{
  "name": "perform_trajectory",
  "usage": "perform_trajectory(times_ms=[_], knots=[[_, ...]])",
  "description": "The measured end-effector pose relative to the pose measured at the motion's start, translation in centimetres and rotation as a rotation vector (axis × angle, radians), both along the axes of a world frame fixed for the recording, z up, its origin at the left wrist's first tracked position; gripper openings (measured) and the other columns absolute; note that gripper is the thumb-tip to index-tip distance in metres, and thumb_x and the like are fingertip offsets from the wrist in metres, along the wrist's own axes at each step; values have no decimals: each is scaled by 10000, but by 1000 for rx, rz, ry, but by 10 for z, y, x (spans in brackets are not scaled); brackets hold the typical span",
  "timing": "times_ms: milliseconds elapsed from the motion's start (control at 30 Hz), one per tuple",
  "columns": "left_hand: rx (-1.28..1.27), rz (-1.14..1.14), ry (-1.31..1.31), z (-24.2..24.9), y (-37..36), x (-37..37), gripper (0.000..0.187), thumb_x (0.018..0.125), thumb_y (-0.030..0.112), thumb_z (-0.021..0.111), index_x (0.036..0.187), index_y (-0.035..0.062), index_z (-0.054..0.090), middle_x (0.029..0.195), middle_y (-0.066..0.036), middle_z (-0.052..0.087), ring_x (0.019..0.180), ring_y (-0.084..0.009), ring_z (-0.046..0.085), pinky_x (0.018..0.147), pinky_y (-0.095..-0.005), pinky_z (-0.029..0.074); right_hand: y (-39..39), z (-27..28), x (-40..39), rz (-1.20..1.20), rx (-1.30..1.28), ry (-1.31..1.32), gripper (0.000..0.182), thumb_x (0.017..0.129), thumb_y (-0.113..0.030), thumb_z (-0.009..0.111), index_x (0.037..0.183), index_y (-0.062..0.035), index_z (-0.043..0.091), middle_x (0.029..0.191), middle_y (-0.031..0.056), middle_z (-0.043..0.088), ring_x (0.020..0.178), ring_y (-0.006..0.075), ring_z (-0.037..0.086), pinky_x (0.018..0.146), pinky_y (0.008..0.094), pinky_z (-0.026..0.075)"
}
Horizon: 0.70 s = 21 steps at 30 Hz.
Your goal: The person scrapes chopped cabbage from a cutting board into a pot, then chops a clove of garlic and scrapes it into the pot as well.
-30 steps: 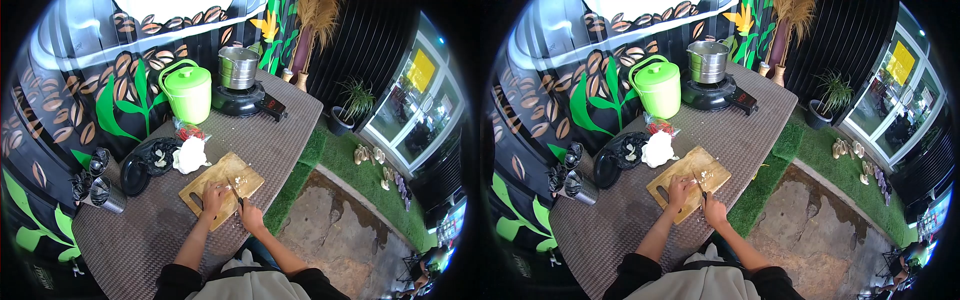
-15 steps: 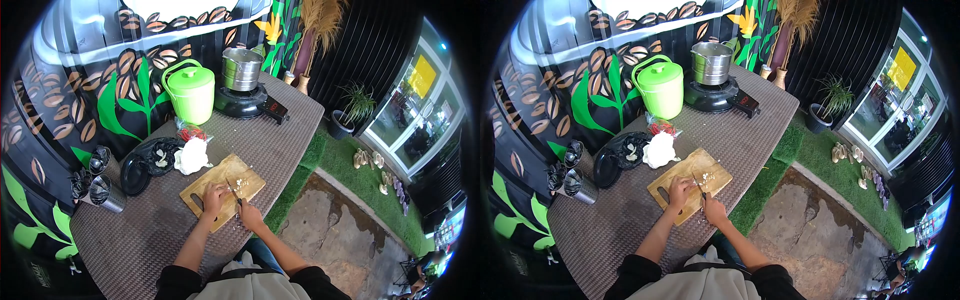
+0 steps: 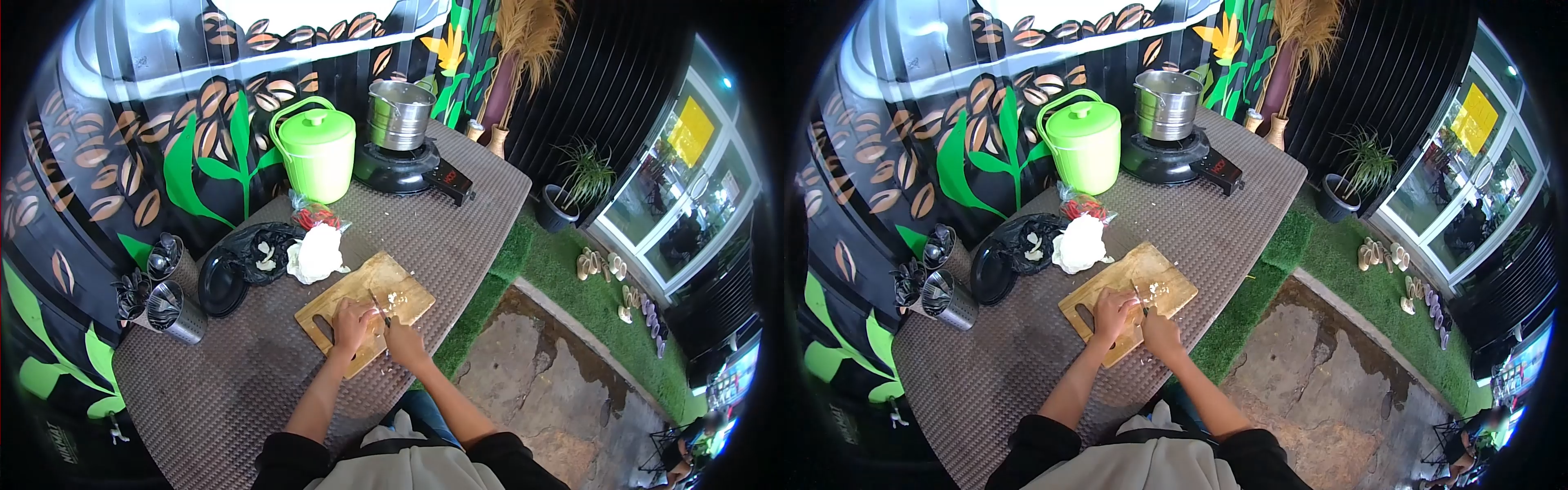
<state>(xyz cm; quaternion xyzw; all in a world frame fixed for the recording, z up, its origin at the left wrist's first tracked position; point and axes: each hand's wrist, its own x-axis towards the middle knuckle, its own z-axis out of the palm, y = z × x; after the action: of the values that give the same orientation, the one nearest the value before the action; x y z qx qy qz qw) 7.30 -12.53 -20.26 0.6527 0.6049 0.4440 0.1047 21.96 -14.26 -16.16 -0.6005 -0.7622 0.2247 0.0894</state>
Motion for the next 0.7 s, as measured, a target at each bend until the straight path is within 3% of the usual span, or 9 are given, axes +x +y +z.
perform_trajectory(times_ms=[167, 367, 533, 700], knots=[[52, -21, -14, -7, 2, -4, 174, 743, 128, 701, 905, 70, 726, 921, -45, 691, 820, -226, 554, 766, -334, 469, -6, -16, -13, -48, 5, -66, 305, 904, -251, 467, 1031, 26, 447, 792, 263, 637, 745, 427, 638, 656, 511, 507], [195, -5, 176, -14, 6, -4, 168, 786, 125, 670, 930, 52, 714, 945, -68, 682, 930, -265, 565, 811, -345, 475, 23, -8, 3, 50, 24, -19, 323, 906, -275, 457, 1024, 26, 447, 804, 268, 637, 751, 428, 638, 658, 514, 506], [45, -4, -9, -5, 2, 1, 131, 798, 118, 659, 891, 41, 708, 945, -84, 678, 953, -269, 570, 818, -358, 477, -5, -11, -6, 9, 13, -52, 303, 911, -266, 454, 1028, 13, 439, 786, 257, 642, 729, 414, 646, 640, 500, 515], [96, -37, -29, -9, 4, -2, 133, 770, 93, 670, 880, 27, 704, 925, -97, 674, 925, -263, 576, 797, -364, 484, -5, -33, -17, -44, 118, -135, 272, 899, -220, 484, 1042, 0, 415, 734, 210, 653, 680, 378, 662, 602, 461, 531]])
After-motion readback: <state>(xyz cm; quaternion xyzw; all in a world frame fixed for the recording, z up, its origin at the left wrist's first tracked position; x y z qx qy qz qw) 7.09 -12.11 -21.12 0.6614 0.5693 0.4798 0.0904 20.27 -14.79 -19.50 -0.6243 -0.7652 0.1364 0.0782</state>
